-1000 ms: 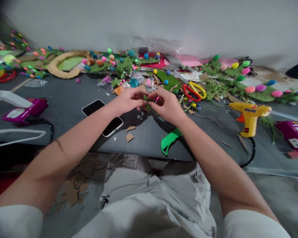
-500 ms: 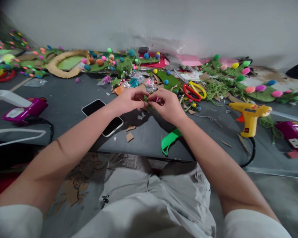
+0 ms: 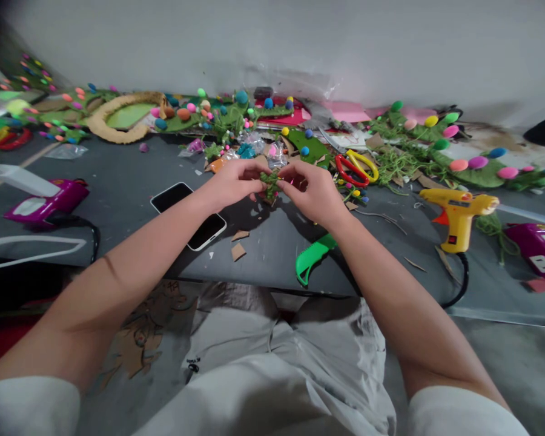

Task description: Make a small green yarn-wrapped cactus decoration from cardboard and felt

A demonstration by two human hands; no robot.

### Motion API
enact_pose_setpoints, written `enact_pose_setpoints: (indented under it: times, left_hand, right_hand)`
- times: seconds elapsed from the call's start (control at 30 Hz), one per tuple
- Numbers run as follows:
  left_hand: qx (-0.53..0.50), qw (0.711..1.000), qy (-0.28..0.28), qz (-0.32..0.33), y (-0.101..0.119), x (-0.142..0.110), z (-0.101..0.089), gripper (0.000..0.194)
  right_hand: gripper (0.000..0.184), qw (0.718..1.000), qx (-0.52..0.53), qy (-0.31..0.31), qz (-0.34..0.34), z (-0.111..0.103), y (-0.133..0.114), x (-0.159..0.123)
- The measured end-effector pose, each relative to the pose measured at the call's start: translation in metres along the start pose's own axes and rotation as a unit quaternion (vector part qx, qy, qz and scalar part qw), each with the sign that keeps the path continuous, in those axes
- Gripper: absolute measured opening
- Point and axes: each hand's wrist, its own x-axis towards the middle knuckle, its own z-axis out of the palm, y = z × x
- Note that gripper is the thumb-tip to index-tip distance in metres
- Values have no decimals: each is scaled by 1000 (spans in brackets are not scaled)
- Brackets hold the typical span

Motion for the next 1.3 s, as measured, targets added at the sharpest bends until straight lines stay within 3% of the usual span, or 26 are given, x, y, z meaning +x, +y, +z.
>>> enact_pose_setpoints:
  times: [0.17,0.37,0.6,0.97,1.13,1.3]
  left_hand:
    - [4,1000,-3,8,-3,1,0,31]
    - [1,1000,-14,25,-7,2,-1,30]
    - [11,1000,0,16,-5,1,-1,34]
    - [6,999,-12,31,-8,3,-1,35]
    - [-4,998,-43,39,-5,1,-1,39]
    - [-22,999,-35,28,-5,0,1,36]
  right_hand:
    - [11,999,-17,7,-43,1,0,0]
    - [20,996,-5,-20,-86,3,-1,-1]
    - [15,999,19,-1,-46,3,0,-2]
    - [13,996,-29,8,-80,5,-2,0]
    - [12,998,-14,2,-66,6,-2,-1]
    - [8,999,-16,-5,-48,5,-6,-1]
